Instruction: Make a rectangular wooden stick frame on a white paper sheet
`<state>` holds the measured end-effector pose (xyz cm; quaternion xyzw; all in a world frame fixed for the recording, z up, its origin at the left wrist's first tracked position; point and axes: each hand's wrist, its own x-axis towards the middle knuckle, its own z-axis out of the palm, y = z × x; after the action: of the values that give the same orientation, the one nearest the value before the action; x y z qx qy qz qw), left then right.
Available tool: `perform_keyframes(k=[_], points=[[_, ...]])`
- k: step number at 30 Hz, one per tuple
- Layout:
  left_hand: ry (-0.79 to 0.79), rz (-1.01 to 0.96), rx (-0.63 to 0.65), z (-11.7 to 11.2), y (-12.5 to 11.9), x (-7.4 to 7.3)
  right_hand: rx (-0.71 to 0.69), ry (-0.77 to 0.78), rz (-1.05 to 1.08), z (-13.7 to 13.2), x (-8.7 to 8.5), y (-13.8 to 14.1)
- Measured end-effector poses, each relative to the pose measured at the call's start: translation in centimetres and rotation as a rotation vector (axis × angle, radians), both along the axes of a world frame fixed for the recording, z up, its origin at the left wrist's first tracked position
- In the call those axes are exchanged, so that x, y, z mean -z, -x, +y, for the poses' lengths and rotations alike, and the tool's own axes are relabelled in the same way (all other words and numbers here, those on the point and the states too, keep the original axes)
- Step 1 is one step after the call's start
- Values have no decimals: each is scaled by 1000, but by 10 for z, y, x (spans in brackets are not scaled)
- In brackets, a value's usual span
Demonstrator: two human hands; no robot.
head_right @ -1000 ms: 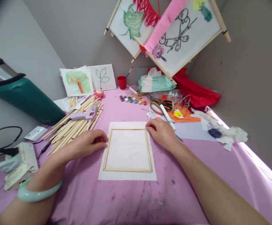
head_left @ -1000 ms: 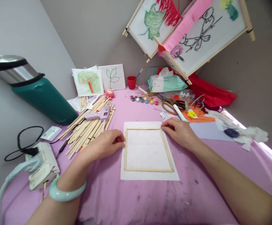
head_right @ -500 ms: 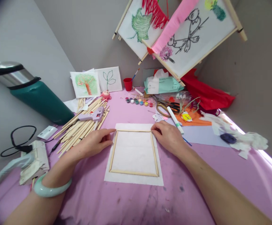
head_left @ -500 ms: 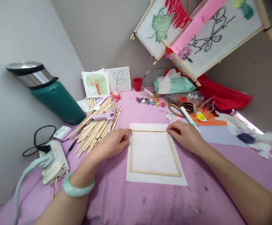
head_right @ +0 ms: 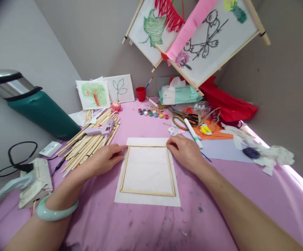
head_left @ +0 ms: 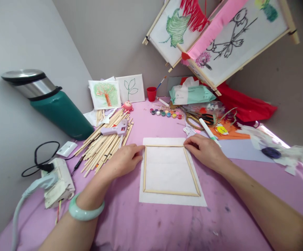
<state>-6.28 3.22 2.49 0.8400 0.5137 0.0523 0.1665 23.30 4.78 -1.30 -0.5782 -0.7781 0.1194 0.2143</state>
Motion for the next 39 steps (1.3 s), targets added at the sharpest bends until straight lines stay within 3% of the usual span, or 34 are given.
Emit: perform_keyframes(k=[9, 16, 32, 36, 39], points=[[10, -21, 3, 1, 1, 1, 10, -5, 11, 1, 1, 0], [23, -30, 5, 1, 2, 0, 49, -10, 111, -4, -8, -6], [41, -55, -15, -2, 0, -4, -17, 92, -29, -15, -17, -1], [37, -88, -34, -4, -1, -5, 12, -2, 54, -12, -15, 1], [38, -99, -28, -4, -2, -5, -70, -95, 64, -6, -16, 11]])
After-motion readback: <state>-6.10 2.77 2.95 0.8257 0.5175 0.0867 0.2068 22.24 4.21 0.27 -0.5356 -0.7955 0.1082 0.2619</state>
